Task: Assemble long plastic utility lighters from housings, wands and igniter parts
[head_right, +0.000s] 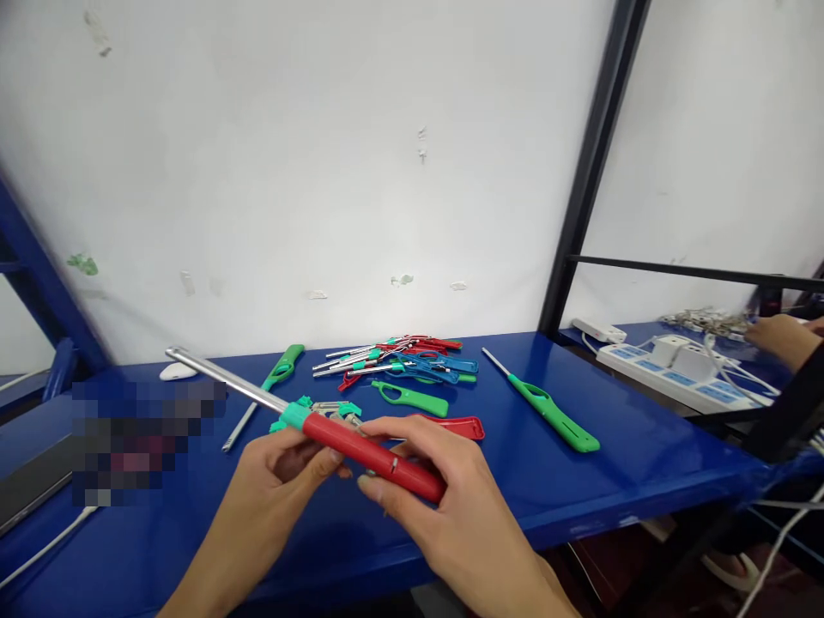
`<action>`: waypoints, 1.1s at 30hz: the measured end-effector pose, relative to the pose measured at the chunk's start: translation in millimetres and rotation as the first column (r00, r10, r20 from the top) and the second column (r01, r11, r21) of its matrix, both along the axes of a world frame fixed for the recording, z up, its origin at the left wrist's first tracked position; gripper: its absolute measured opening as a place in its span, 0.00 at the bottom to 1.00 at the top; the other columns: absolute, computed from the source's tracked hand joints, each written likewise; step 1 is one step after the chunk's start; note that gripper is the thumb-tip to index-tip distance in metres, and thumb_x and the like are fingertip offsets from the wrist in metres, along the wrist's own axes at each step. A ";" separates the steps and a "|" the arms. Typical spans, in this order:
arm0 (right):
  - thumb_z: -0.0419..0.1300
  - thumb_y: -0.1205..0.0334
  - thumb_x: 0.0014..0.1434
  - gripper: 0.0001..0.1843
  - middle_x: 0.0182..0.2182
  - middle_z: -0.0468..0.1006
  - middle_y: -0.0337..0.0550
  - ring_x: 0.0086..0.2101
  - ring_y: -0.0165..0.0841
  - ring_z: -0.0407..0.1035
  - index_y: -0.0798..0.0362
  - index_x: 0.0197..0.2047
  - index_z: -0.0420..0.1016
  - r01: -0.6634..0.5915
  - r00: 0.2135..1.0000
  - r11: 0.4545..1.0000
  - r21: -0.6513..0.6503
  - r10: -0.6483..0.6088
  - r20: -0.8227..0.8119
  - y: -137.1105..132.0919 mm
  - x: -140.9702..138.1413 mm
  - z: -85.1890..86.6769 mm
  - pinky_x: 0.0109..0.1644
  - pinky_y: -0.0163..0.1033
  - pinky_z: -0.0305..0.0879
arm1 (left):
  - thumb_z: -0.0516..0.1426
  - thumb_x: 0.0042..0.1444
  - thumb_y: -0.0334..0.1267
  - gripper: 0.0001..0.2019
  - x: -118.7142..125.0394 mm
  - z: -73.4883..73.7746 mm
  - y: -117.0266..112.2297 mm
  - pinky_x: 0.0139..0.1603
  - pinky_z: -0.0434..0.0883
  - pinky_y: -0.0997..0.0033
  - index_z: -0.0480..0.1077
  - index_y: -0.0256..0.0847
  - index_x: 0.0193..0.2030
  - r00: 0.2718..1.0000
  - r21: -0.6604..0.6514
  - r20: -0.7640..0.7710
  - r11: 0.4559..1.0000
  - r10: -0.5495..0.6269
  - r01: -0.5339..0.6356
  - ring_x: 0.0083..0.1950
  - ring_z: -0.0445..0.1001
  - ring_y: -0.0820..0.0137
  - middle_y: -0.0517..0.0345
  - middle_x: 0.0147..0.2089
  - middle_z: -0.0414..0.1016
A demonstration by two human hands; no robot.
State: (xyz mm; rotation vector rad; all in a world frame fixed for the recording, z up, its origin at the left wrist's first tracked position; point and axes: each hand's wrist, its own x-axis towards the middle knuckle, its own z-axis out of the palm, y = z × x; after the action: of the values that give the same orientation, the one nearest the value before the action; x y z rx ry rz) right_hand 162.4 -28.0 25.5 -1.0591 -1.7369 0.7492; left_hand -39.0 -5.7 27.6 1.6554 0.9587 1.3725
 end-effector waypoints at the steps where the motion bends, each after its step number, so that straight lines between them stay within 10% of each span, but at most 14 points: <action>1: 0.71 0.48 0.62 0.19 0.48 0.86 0.42 0.44 0.42 0.81 0.41 0.55 0.84 0.016 1.000 0.998 0.055 -0.017 0.020 -1.3 -0.8 1.2 0.54 0.47 0.77 | 0.68 0.58 0.53 0.19 -1.7 4.5 -1.0 0.37 0.83 0.66 0.84 0.36 0.37 1.000 -0.004 0.007 1.000 0.025 -0.025 0.35 0.83 0.61 0.52 0.33 0.84; 7: 0.67 0.46 0.66 0.18 0.39 0.89 0.43 0.35 0.42 0.82 0.42 0.55 0.86 0.063 0.995 0.981 0.181 -0.076 0.065 -2.9 0.3 -7.0 0.44 0.43 0.79 | 0.69 0.55 0.53 0.18 -11.8 11.2 -0.2 0.34 0.82 0.65 0.84 0.37 0.31 0.999 -0.015 0.001 0.999 0.051 -0.051 0.31 0.82 0.60 0.52 0.28 0.83; 11: 0.64 0.46 0.69 0.20 0.26 0.84 0.41 0.25 0.34 0.75 0.49 0.54 0.86 -0.048 0.997 0.999 -0.020 0.046 -0.068 -0.4 0.1 -11.1 0.30 0.36 0.74 | 0.67 0.59 0.45 0.13 -14.1 6.0 0.1 0.32 0.79 0.72 0.84 0.38 0.30 0.998 0.023 -0.054 0.999 0.035 -0.033 0.30 0.79 0.65 0.54 0.28 0.82; 16: 0.62 0.40 0.69 0.25 0.34 0.84 0.44 0.22 0.27 0.72 0.55 0.46 0.84 -0.233 0.947 0.951 -0.203 0.175 -0.269 5.4 -2.4 -8.9 0.23 0.31 0.70 | 0.67 0.60 0.47 0.13 -13.3 6.1 -3.4 0.30 0.78 0.73 0.84 0.39 0.31 0.997 0.052 -0.065 0.998 0.047 -0.044 0.29 0.78 0.65 0.55 0.27 0.82; 20: 0.55 0.32 0.70 0.32 0.25 0.80 0.39 0.13 0.21 0.59 0.56 0.51 0.78 -0.304 0.929 0.900 -0.311 0.209 -0.304 12.4 -5.5 -20.1 0.14 0.26 0.50 | 0.69 0.57 0.50 0.15 -10.7 5.9 -2.6 0.26 0.78 0.72 0.84 0.38 0.33 0.997 0.010 -0.018 0.997 0.076 -0.075 0.27 0.79 0.65 0.55 0.26 0.81; 29: 0.54 0.32 0.70 0.30 0.19 0.73 0.32 0.14 0.21 0.52 0.53 0.47 0.73 -0.248 0.949 0.918 -0.310 0.166 -0.267 26.7 -7.9 -44.4 0.17 0.28 0.46 | 0.65 0.59 0.53 0.17 -11.0 -0.9 6.4 0.24 0.74 0.79 0.85 0.39 0.37 0.989 -0.038 -0.100 0.993 0.108 -0.112 0.28 0.79 0.68 0.53 0.31 0.84; 33: 0.57 0.32 0.69 0.27 0.20 0.71 0.32 0.14 0.21 0.53 0.50 0.38 0.70 0.123 0.898 0.987 -0.101 -0.154 -0.411 26.1 14.3 -29.9 0.16 0.28 0.46 | 0.59 0.64 0.54 0.22 -16.8 2.1 6.5 0.23 0.74 0.79 0.82 0.40 0.29 0.976 0.033 -0.148 0.987 0.158 -0.154 0.28 0.80 0.68 0.52 0.30 0.84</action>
State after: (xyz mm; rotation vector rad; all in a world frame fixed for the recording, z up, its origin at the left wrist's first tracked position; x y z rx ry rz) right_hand 176.8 -2.0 -4.4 -0.9736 -1.2629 0.8810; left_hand -55.8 0.8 29.8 1.7503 1.1870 1.3784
